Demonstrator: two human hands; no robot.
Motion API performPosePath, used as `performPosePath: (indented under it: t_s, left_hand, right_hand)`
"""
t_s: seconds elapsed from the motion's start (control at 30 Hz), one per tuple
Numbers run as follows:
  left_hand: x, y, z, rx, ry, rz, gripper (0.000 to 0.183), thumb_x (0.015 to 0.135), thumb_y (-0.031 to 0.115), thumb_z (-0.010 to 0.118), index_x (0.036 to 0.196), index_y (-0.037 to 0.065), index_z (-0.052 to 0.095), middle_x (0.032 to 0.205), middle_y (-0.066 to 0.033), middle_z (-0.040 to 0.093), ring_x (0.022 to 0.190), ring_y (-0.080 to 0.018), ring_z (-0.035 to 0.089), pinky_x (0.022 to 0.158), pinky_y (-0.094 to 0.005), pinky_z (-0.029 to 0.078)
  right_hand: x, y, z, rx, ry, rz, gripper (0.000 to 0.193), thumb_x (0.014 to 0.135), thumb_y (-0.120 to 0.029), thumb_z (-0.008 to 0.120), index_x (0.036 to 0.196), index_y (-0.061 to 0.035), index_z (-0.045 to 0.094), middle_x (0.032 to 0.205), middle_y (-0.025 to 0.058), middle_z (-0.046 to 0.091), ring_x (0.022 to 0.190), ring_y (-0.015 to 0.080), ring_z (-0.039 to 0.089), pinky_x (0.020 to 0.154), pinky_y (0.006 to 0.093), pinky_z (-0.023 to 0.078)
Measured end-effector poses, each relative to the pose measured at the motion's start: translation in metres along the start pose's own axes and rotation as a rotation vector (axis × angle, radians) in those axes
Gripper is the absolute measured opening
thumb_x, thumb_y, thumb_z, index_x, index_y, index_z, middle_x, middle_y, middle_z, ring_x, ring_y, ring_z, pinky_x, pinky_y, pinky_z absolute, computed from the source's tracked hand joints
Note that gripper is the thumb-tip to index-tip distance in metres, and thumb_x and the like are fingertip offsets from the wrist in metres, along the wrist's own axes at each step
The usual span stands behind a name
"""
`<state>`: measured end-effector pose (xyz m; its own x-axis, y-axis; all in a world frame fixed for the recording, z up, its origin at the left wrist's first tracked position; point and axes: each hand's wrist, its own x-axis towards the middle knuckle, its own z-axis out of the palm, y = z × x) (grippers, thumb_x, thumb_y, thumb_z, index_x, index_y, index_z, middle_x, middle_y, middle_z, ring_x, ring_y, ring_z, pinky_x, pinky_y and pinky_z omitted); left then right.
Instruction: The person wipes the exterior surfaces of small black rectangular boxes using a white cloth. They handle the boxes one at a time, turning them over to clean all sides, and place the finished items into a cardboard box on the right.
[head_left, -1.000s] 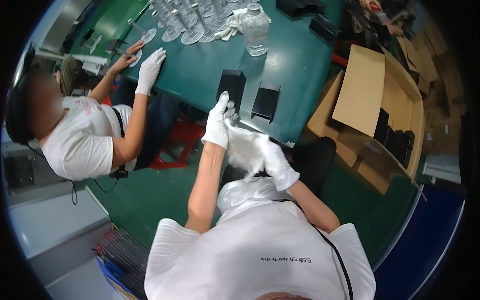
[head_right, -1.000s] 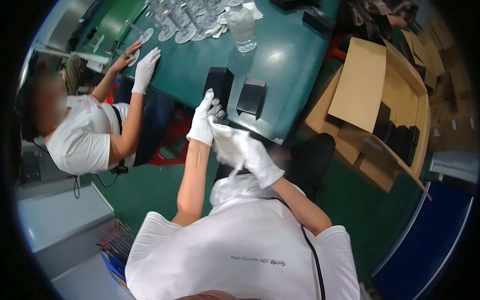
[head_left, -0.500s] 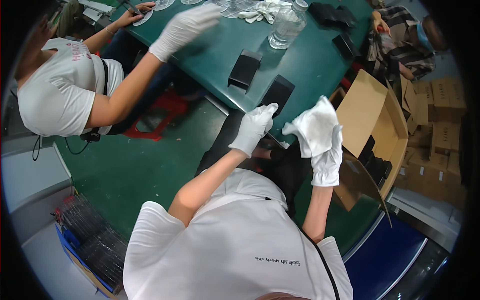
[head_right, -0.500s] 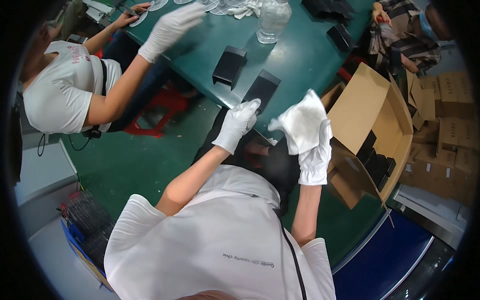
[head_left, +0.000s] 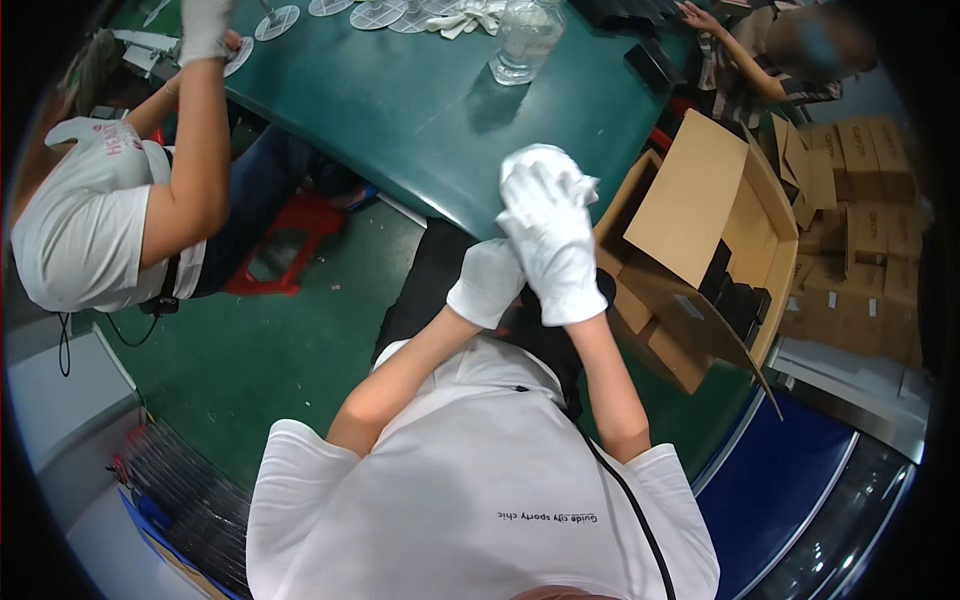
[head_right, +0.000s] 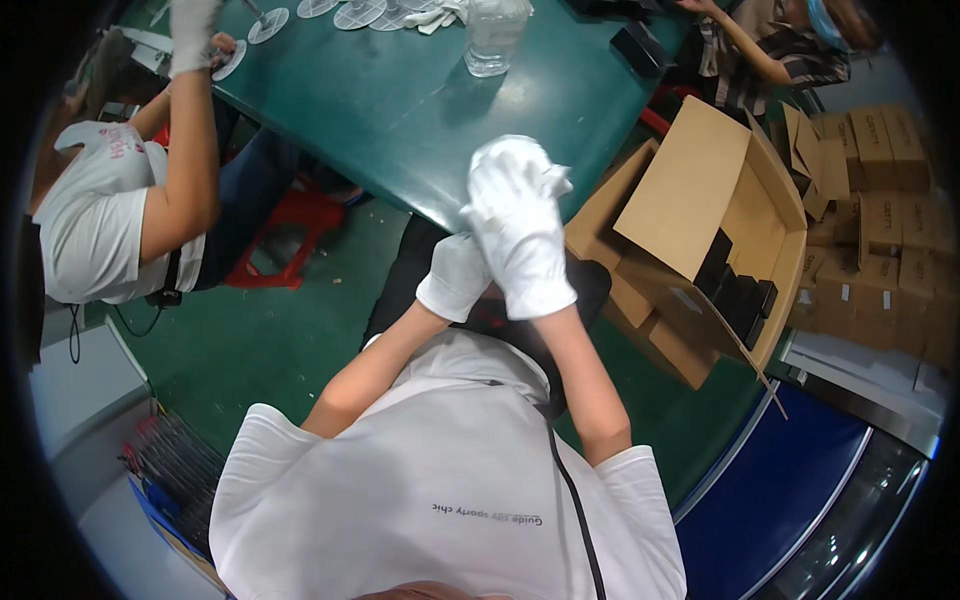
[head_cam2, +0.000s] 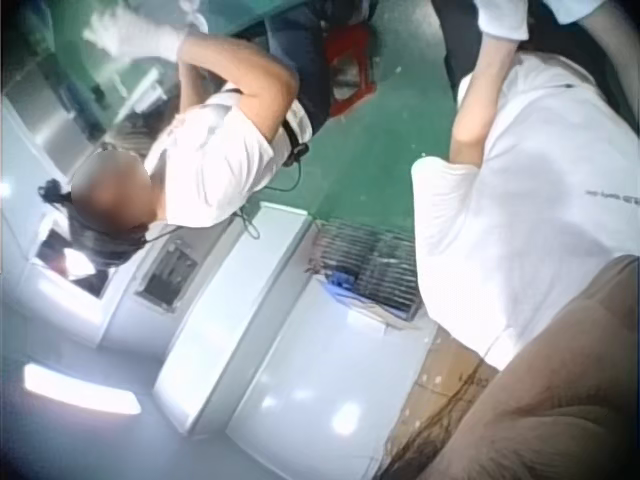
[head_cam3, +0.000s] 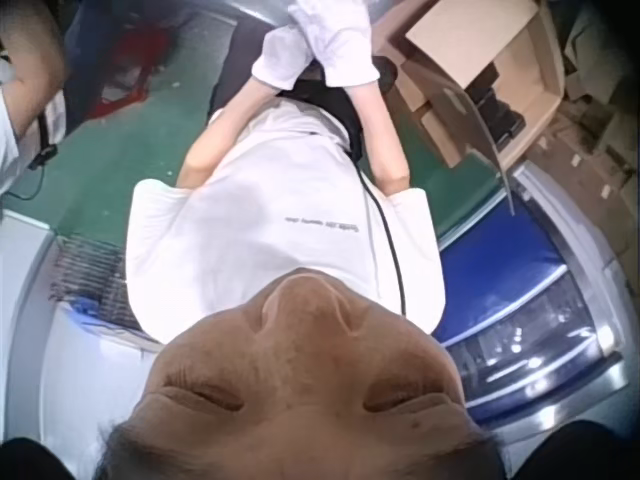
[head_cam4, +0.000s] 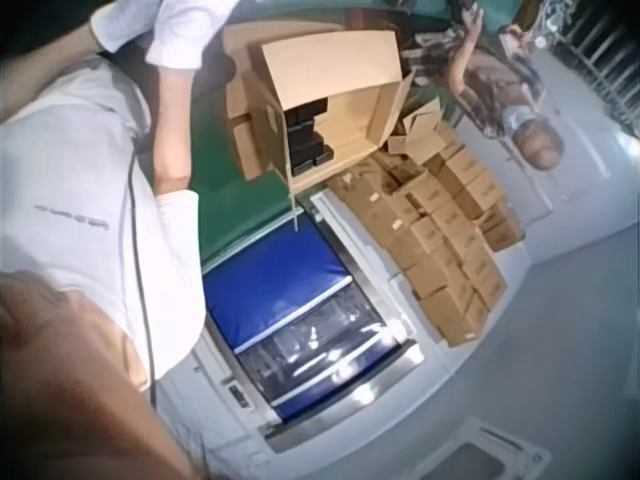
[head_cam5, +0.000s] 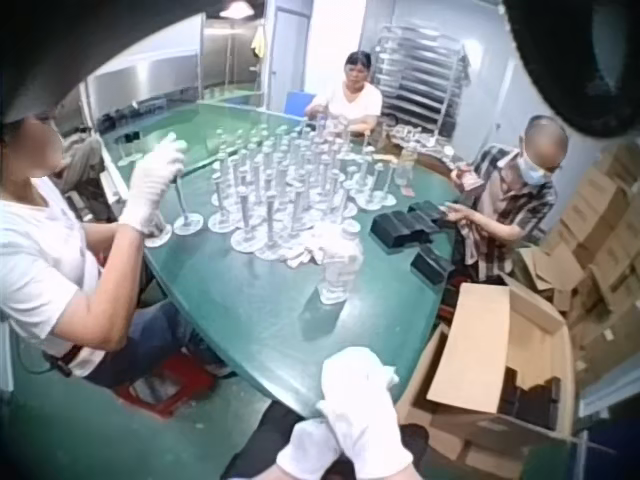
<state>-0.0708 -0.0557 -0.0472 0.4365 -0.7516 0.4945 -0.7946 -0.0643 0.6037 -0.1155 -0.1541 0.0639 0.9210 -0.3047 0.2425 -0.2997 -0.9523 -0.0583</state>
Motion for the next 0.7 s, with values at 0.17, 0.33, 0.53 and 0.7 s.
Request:
performPosePath:
  t_s: [0.17,0.33,0.53,0.7]
  left_hand:
    - [-0.005,0.003,0.002,0.039,0.126,0.075,0.016,0.086,0.021,0.063,0.091,0.008,0.070,0.082,-0.0094,0.071,0.069,-0.0273,0.069,0.059,-0.0378,0.054]
    - [0.021,0.013,-0.030,-0.710,-0.108,-0.588,0.026,0.094,0.028,0.062,0.080,0.007,0.067,0.068,-0.0030,0.061,0.053,-0.0167,0.056,0.051,-0.0300,0.044]
    - [0.044,-0.012,-0.037,-1.431,-0.054,-1.287,0.051,0.102,0.053,0.048,0.097,0.005,0.066,0.052,0.0052,0.049,0.038,-0.0069,0.039,0.037,-0.0225,0.030]
    - [0.055,-0.005,-0.040,-1.726,0.033,-1.293,0.049,0.104,0.053,0.041,0.080,0.013,0.057,0.047,0.0048,0.041,0.035,-0.0097,0.033,0.036,-0.0246,0.027]
  right_hand:
    - [-0.049,-0.030,0.001,0.900,0.044,0.089,0.031,0.091,-0.022,0.064,0.119,-0.0116,0.070,0.128,0.0067,0.065,0.125,0.0261,0.057,0.116,0.0464,0.029]
    - [-0.074,0.011,-0.024,1.558,-0.198,0.694,0.042,0.094,-0.033,0.059,0.112,0.0046,0.068,0.107,0.0087,0.069,0.099,0.0139,0.063,0.081,0.0301,0.054]
    - [-0.057,0.067,-0.009,1.439,0.485,0.805,0.046,0.101,-0.037,0.054,0.129,-0.0004,0.062,0.124,0.0095,0.065,0.112,0.0186,0.061,0.099,0.0344,0.047]
    - [0.001,0.040,-0.011,0.883,0.400,0.327,0.038,0.103,-0.021,0.048,0.136,-0.0051,0.059,0.146,0.0121,0.054,0.140,0.0257,0.044,0.117,0.0364,0.029]
